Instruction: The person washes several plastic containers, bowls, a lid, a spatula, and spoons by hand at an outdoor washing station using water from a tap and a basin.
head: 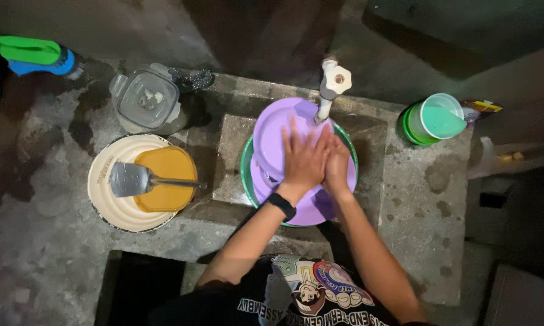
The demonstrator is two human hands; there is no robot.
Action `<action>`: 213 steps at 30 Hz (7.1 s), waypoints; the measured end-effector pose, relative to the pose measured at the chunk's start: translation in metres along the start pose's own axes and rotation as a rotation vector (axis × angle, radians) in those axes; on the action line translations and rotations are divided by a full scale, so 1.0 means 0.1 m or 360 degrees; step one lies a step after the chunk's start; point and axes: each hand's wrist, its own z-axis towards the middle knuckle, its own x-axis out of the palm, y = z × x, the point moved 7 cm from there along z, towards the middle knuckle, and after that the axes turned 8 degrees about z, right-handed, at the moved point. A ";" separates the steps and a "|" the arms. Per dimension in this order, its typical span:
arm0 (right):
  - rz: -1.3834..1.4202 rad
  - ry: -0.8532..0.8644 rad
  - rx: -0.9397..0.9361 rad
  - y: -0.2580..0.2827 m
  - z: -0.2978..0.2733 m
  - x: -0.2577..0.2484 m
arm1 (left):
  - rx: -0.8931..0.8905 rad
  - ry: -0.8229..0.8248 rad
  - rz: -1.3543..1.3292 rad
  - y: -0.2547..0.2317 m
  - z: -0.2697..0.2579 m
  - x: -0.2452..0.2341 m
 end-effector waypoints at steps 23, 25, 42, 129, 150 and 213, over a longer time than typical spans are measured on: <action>-0.2713 0.1168 -0.0431 0.72 -0.45 0.47 | -0.1906 0.0912 -0.3048 1.10 -0.58 0.84; -0.2829 0.0962 -0.0855 0.73 -0.37 0.66 | -0.1954 0.0818 -0.3216 0.97 -0.72 0.88; -0.2562 0.0538 -0.0739 0.55 -0.45 0.25 | -0.1635 0.0111 -0.2685 1.06 -0.66 0.46; -0.0369 -0.0171 0.0203 -0.29 0.12 0.10 | -0.0828 0.0006 -0.1146 0.58 -0.28 2.08; -0.0255 -0.0276 0.0118 -0.32 0.19 -0.16 | -0.0741 0.0374 -0.2453 0.27 -0.08 1.18; -0.0473 -0.0018 0.0380 -0.19 0.06 0.03 | -0.0776 0.0430 -0.2679 0.32 0.08 0.91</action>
